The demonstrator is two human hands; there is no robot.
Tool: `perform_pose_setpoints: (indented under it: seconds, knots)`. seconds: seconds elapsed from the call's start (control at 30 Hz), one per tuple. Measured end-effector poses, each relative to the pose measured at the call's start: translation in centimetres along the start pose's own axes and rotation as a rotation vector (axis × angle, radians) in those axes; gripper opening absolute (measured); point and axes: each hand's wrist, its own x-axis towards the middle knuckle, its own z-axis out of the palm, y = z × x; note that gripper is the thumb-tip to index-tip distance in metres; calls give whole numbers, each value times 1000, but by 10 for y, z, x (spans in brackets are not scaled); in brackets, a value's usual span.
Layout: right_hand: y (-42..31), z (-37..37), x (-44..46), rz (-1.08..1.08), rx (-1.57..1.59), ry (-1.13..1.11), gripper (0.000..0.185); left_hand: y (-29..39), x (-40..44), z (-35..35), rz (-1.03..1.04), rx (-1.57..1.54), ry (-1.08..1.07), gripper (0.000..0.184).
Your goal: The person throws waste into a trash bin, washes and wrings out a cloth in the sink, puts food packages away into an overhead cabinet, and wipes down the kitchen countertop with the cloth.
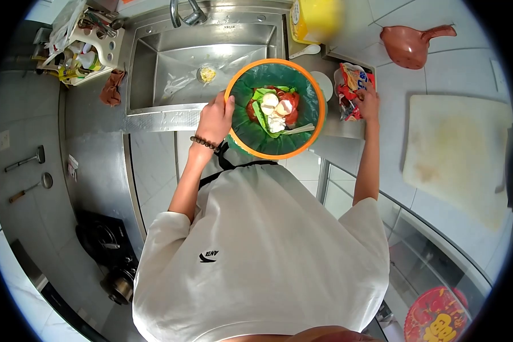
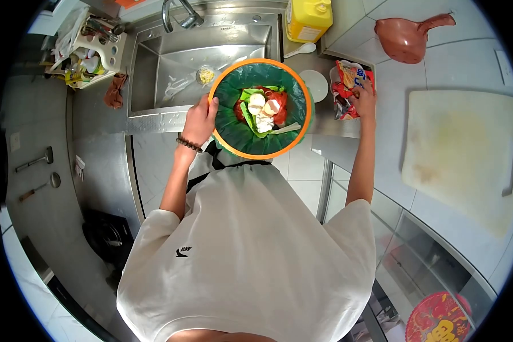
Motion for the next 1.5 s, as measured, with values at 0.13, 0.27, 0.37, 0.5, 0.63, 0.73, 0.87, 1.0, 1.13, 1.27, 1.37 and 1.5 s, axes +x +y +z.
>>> perform_pose_setpoints:
  seconds: [0.13,0.27,0.37,0.5,0.63,0.73,0.87,1.0,1.13,1.27,1.37,1.5]
  knots:
    - [11,16,2,164,199,-158,29,3,0,0,-25,-4,-7,28]
    - [7,16,5,198,463,27,31,0,2,1,27,-7,13,28]
    - [-21,-29,11,250,494,103,27,-1,1,3,22,14,0,27]
    - [-69,-119,28,234,528,254,26,1,2,3,20,6,-5,27]
    - [-133,-212,41,296,844,280,26,2,1,2,26,10,3,29]
    - [-190,-251,41,164,712,232,23,1,2,0,5,2,-1,29]
    - [-258,-228,30,-197,714,56,26,-1,3,1,-1,-14,-15,32]
    - [-293,-170,17,-609,425,-122,27,-2,4,4,43,-28,17,30]
    - [-300,-157,14,-633,357,-302,28,-9,3,6,40,-21,17,31]
    - [-306,-226,23,-547,689,-597,28,-13,-2,8,61,-30,27,33]
    - [-304,-251,29,-602,470,-371,36,-15,-1,4,63,-63,0,39]
    - [-311,-251,16,-423,271,-468,59,-17,-2,3,82,-72,-33,38]
